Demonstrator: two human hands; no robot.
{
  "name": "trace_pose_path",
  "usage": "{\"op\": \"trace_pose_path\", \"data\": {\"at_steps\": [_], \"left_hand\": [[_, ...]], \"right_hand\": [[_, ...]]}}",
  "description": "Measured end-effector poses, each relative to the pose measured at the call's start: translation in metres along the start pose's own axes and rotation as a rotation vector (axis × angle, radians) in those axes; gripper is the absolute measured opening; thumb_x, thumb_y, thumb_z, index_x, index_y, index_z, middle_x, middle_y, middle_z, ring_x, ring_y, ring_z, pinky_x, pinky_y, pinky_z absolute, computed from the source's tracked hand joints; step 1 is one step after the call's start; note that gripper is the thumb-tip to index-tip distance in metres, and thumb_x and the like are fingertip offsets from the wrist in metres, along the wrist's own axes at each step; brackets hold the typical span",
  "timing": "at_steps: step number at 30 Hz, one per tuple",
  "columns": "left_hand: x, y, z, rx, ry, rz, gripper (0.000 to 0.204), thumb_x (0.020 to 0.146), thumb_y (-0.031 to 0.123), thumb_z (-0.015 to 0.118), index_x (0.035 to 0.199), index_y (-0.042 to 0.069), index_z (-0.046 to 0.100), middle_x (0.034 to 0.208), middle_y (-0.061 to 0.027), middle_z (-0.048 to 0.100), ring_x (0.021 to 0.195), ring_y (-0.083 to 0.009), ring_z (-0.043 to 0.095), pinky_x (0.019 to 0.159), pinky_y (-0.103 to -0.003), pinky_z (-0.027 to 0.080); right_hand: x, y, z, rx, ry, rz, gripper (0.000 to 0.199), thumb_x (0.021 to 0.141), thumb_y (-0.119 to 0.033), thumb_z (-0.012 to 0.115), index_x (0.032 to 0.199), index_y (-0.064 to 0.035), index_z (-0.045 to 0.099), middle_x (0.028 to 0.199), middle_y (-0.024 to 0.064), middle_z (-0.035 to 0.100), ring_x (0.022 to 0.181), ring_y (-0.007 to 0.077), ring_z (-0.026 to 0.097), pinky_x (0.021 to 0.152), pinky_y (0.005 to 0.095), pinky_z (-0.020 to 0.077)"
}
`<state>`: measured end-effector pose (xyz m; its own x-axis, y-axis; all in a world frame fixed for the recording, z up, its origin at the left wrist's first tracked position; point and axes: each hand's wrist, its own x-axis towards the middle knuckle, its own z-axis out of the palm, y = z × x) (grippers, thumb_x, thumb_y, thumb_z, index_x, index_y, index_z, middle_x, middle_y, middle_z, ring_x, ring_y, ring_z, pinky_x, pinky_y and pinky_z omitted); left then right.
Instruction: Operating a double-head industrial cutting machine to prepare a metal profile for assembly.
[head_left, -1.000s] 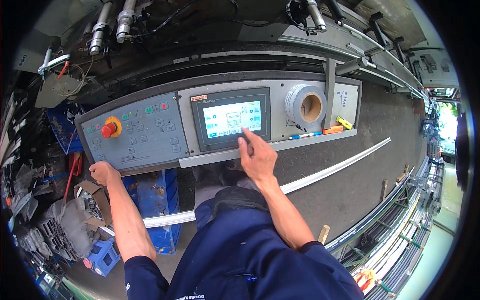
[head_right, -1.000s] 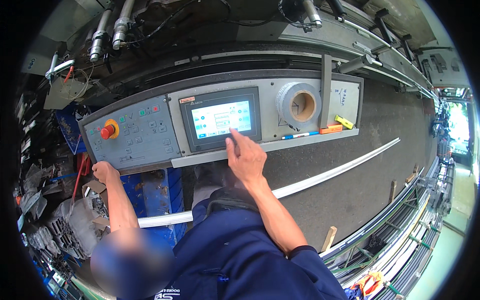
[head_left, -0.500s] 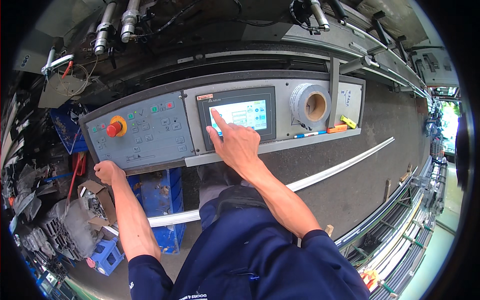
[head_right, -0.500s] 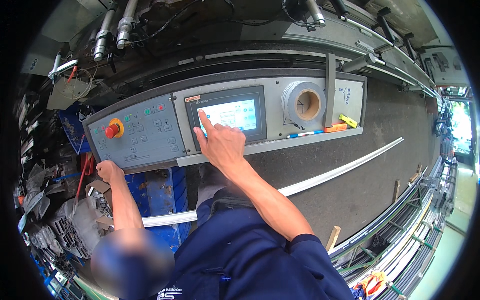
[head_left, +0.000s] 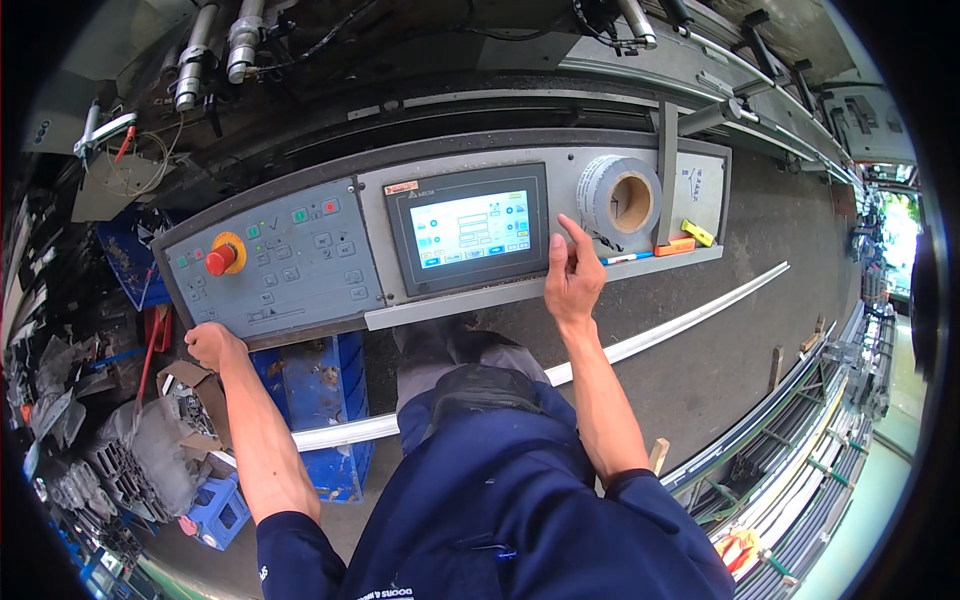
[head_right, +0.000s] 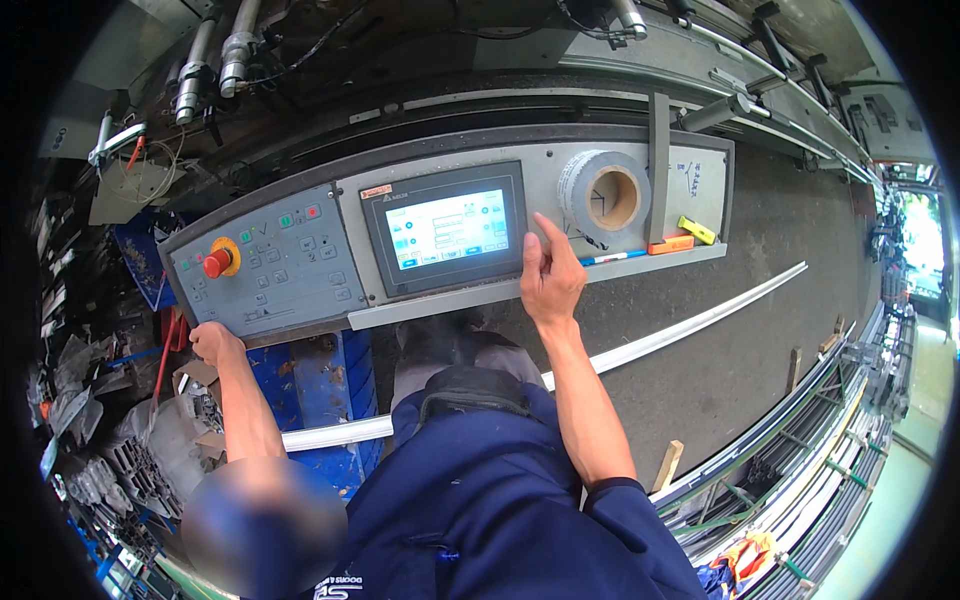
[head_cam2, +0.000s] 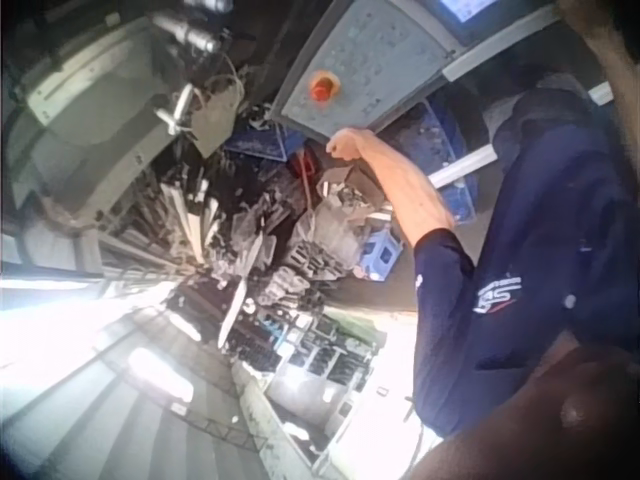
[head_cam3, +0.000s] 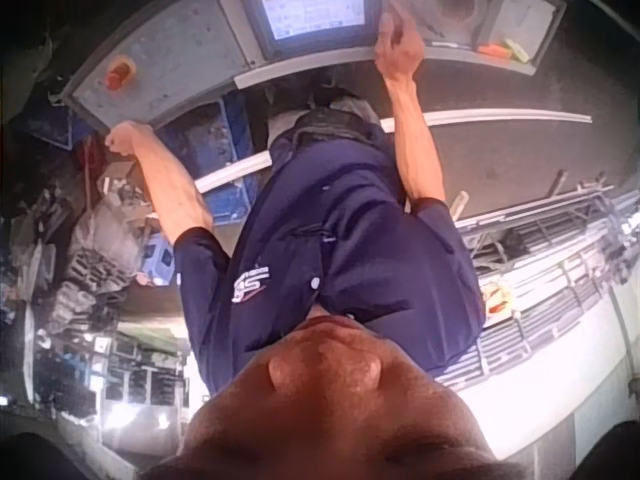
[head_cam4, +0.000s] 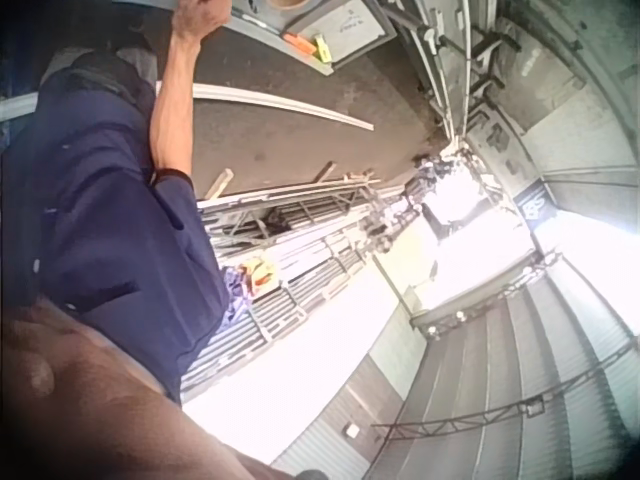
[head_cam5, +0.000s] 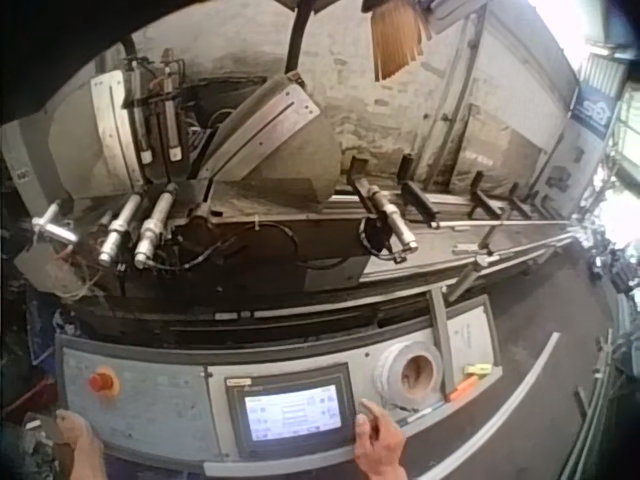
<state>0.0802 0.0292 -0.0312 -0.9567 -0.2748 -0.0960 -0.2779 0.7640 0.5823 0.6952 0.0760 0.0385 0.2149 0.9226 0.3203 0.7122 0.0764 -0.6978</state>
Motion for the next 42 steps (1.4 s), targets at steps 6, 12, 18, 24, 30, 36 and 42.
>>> {"op": "trace_pose_path", "data": {"at_steps": [6,12,18,24,30,36,42], "left_hand": [[0.001,0.0,-0.003,0.024,-0.007,0.029,0.073,0.121,0.049,0.032,0.154,-0.003,0.072,0.161,-0.0305,0.069,0.149,-0.05,0.065,0.128,-0.061,0.049],[-0.011,0.005,-0.007,0.004,-0.025,0.015,0.075,0.121,0.048,0.031,0.154,-0.005,0.071,0.16,-0.03,0.07,0.149,-0.0504,0.065,0.129,-0.06,0.049],[0.001,0.0,-0.004,0.007,-0.039,0.015,0.075,0.121,0.047,0.03,0.154,-0.006,0.071,0.162,-0.0299,0.069,0.15,-0.0497,0.065,0.129,-0.059,0.049],[0.0,0.0,-0.001,0.027,-0.029,0.038,0.074,0.121,0.048,0.031,0.153,-0.006,0.072,0.161,-0.0308,0.069,0.149,-0.0506,0.065,0.128,-0.059,0.05],[-0.002,-0.002,-0.006,-0.033,-0.028,0.014,0.073,0.12,0.047,0.033,0.151,-0.006,0.073,0.16,-0.0335,0.069,0.149,-0.0512,0.066,0.128,-0.06,0.05],[-0.006,0.001,-0.004,-0.004,-0.017,0.051,0.074,0.12,0.047,0.033,0.151,-0.007,0.073,0.159,-0.033,0.069,0.147,-0.0516,0.066,0.128,-0.06,0.05],[-0.003,0.0,-0.002,0.006,0.004,0.046,0.074,0.12,0.047,0.032,0.149,-0.007,0.073,0.158,-0.0308,0.071,0.146,-0.0514,0.067,0.127,-0.06,0.051]], "right_hand": [[-0.011,0.017,0.019,0.058,0.046,-0.046,0.034,0.117,-0.023,0.075,0.146,-0.0049,0.077,0.078,0.0076,0.067,0.062,0.0172,0.06,0.06,0.0362,0.0494],[-0.008,0.023,0.022,0.038,0.073,-0.057,0.033,0.115,-0.023,0.076,0.144,-0.0055,0.077,0.086,0.0105,0.076,0.062,0.0208,0.065,0.061,0.0372,0.0528],[-0.008,0.019,0.02,0.03,0.047,-0.05,0.032,0.115,-0.022,0.076,0.142,-0.0061,0.078,0.088,0.0111,0.077,0.063,0.0211,0.068,0.062,0.0372,0.0542],[-0.006,0.016,0.02,0.043,0.076,-0.07,0.029,0.112,-0.019,0.079,0.138,-0.007,0.08,0.084,0.0083,0.074,0.063,0.0197,0.066,0.061,0.0369,0.0524],[-0.011,-0.008,0.016,0.011,0.001,-0.195,0.027,0.103,-0.013,0.086,0.129,-0.0131,0.087,0.077,0.0059,0.062,0.062,0.0235,0.06,0.059,0.0409,0.0479],[-0.039,-0.042,0.035,-0.098,-0.053,-0.337,0.034,0.097,-0.012,0.089,0.129,-0.0204,0.09,0.075,0.0022,0.054,0.061,0.0237,0.056,0.059,0.041,0.0456],[-0.031,-0.042,0.041,-0.161,-0.016,-0.349,0.033,0.098,-0.013,0.089,0.129,-0.0208,0.09,0.075,0.0012,0.053,0.06,0.0235,0.054,0.059,0.0402,0.0444]]}}
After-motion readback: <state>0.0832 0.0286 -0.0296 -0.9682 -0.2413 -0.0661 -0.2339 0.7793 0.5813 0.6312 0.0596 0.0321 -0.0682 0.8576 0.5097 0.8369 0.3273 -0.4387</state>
